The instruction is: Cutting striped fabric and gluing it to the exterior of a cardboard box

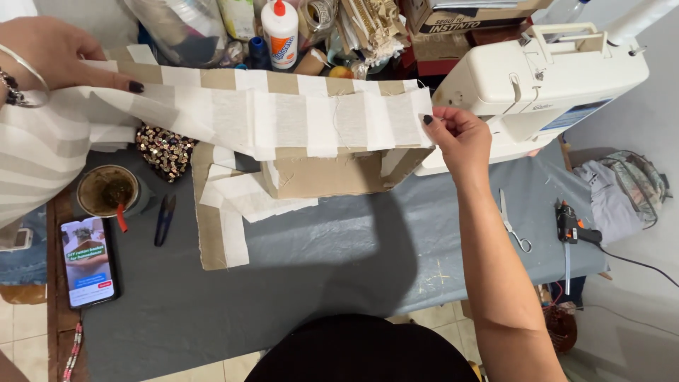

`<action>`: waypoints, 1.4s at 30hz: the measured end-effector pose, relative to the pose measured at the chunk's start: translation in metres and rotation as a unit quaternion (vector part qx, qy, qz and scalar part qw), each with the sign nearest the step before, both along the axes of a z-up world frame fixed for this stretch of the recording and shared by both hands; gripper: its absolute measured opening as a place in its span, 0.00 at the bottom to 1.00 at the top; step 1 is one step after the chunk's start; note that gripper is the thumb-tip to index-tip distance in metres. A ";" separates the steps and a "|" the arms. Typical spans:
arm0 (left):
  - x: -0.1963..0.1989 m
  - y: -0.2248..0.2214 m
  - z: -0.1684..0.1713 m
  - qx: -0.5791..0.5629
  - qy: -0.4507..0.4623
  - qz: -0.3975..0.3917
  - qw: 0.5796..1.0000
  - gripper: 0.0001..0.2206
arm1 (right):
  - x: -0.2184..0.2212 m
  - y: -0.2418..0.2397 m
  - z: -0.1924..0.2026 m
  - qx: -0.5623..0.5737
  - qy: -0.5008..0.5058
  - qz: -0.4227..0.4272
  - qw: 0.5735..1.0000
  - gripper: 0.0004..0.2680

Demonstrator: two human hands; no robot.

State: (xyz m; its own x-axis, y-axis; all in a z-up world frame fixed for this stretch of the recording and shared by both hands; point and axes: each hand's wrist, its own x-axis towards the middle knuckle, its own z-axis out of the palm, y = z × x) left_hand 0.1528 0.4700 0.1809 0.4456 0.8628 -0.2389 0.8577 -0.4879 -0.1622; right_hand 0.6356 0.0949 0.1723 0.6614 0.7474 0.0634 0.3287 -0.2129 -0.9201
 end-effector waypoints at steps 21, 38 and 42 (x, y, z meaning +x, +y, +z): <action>0.007 -0.015 -0.005 -0.109 0.054 0.038 0.992 0.33 | -0.004 -0.017 0.009 -0.065 -0.003 0.008 0.998 0.09; 0.017 -0.039 0.009 -0.129 -0.006 0.030 0.991 0.29 | 0.003 -0.016 -0.001 -0.037 0.013 0.032 0.999 0.08; 0.015 -0.027 0.009 -0.120 -0.013 0.025 0.992 0.31 | 0.010 -0.015 -0.007 -0.038 0.052 0.009 0.998 0.06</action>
State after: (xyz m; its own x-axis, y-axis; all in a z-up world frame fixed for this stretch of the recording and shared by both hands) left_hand 0.1674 0.4427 0.1899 0.4117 0.8036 -0.4297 0.8845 -0.4659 -0.0238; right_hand 0.6451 0.0800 0.1656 0.6482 0.7590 -0.0616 0.2374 -0.2783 -0.9307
